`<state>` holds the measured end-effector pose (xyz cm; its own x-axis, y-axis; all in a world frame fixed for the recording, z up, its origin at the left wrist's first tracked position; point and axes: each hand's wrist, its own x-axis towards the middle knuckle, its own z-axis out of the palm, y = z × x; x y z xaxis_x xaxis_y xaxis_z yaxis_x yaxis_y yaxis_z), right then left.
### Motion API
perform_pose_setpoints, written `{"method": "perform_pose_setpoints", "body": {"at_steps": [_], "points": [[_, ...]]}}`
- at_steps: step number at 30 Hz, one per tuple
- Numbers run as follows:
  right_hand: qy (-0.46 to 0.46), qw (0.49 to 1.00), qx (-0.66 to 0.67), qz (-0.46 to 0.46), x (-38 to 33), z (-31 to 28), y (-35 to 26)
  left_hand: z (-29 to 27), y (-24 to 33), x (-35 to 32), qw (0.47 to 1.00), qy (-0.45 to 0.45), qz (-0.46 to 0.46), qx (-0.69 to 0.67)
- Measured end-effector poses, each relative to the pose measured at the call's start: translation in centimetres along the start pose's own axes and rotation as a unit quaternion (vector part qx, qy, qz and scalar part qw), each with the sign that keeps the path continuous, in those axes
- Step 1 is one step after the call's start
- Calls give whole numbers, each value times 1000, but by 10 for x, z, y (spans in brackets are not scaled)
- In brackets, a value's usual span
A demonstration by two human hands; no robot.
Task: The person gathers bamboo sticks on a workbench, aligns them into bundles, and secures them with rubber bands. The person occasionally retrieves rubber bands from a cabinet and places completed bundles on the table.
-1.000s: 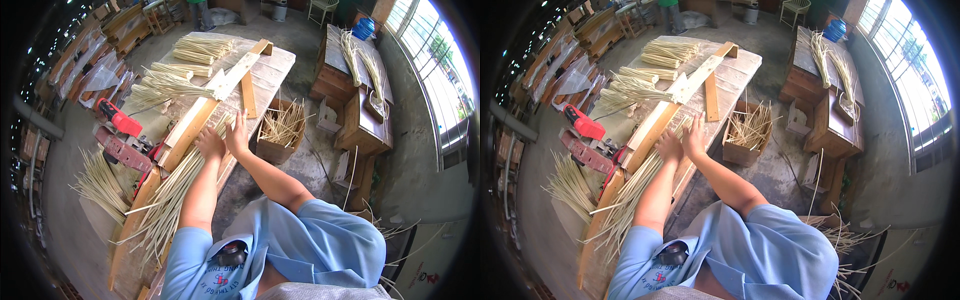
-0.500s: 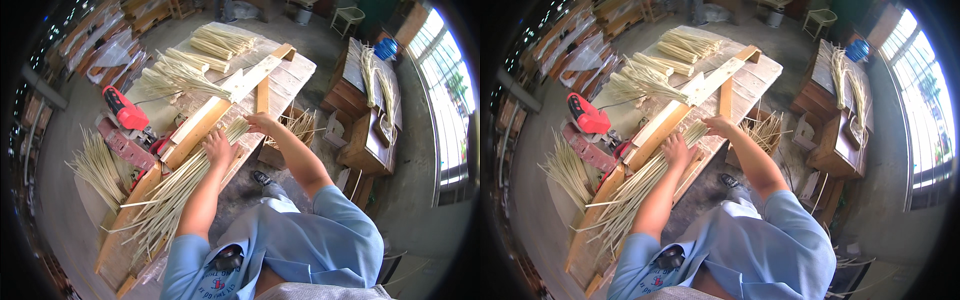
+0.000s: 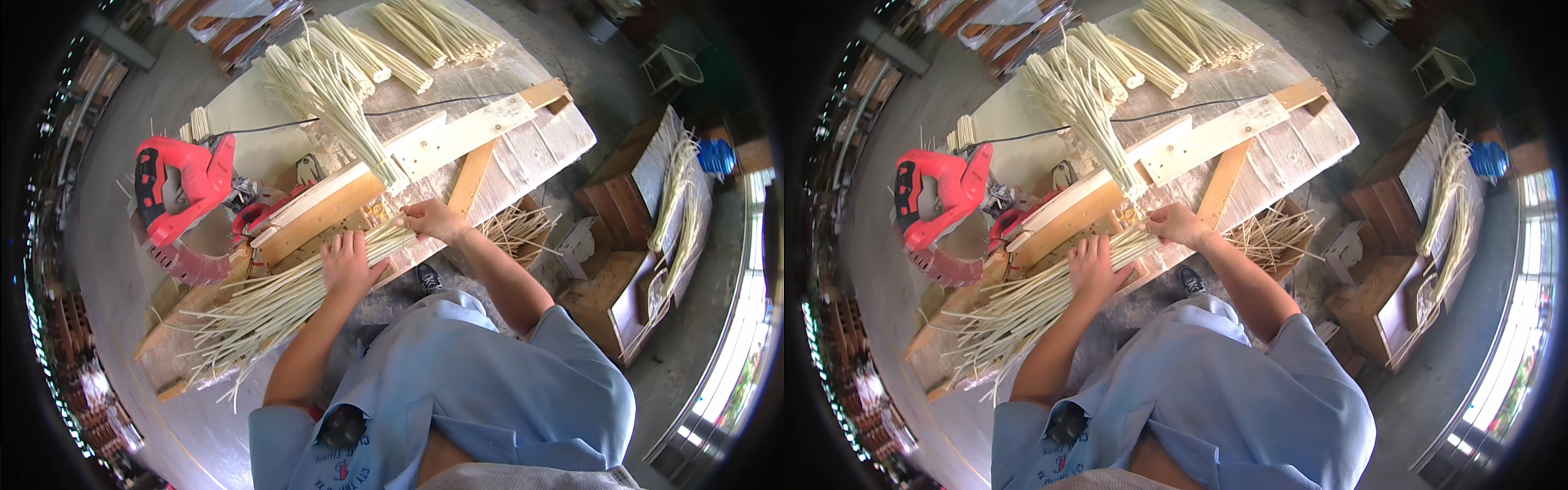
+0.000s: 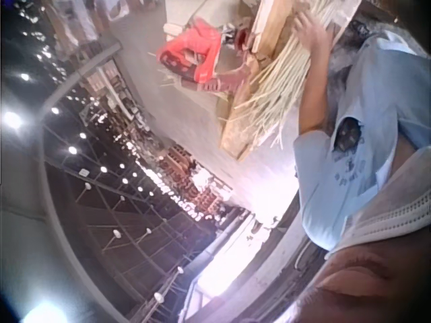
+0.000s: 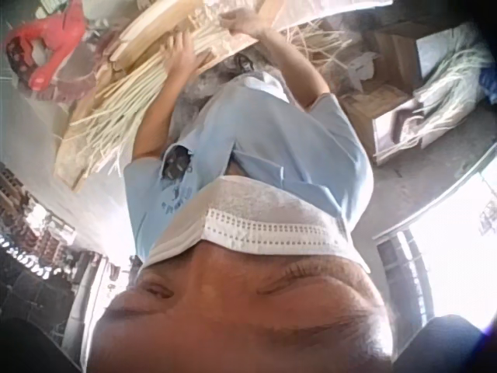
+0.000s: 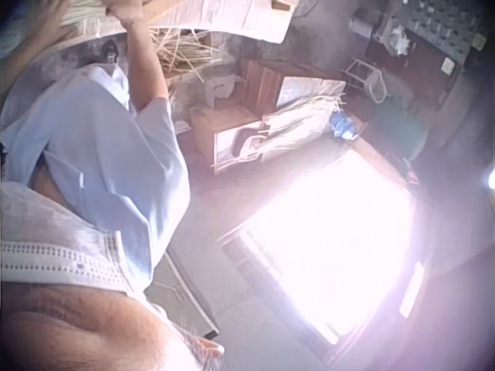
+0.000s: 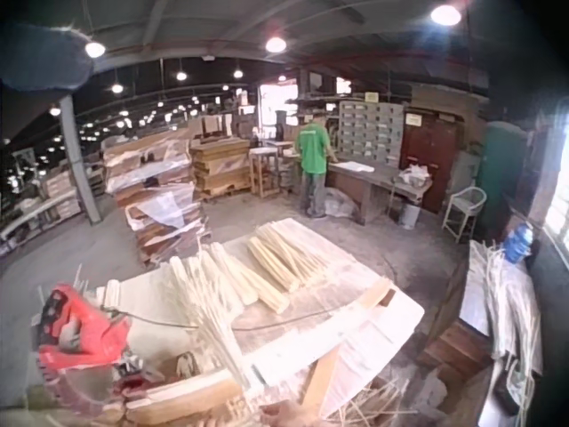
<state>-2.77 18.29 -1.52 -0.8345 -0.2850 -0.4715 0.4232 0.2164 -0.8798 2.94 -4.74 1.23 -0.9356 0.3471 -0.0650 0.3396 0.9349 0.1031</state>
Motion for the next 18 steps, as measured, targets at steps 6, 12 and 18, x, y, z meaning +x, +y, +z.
{"method": "perform_pose_setpoints", "body": {"at_steps": [6, 12, 18], "points": [[-109, 992, -8, 66, 24, -22, -10, 2, 3, 11, 1000, 18, 9, 11], [-314, 929, 96, 172, 63, -37, -9, 2, 7, 16, 1000, 9, 1, 30], [-428, 812, 281, 281, 82, -49, 12, -1, 10, 21, 1000, -9, -3, 24]]}}
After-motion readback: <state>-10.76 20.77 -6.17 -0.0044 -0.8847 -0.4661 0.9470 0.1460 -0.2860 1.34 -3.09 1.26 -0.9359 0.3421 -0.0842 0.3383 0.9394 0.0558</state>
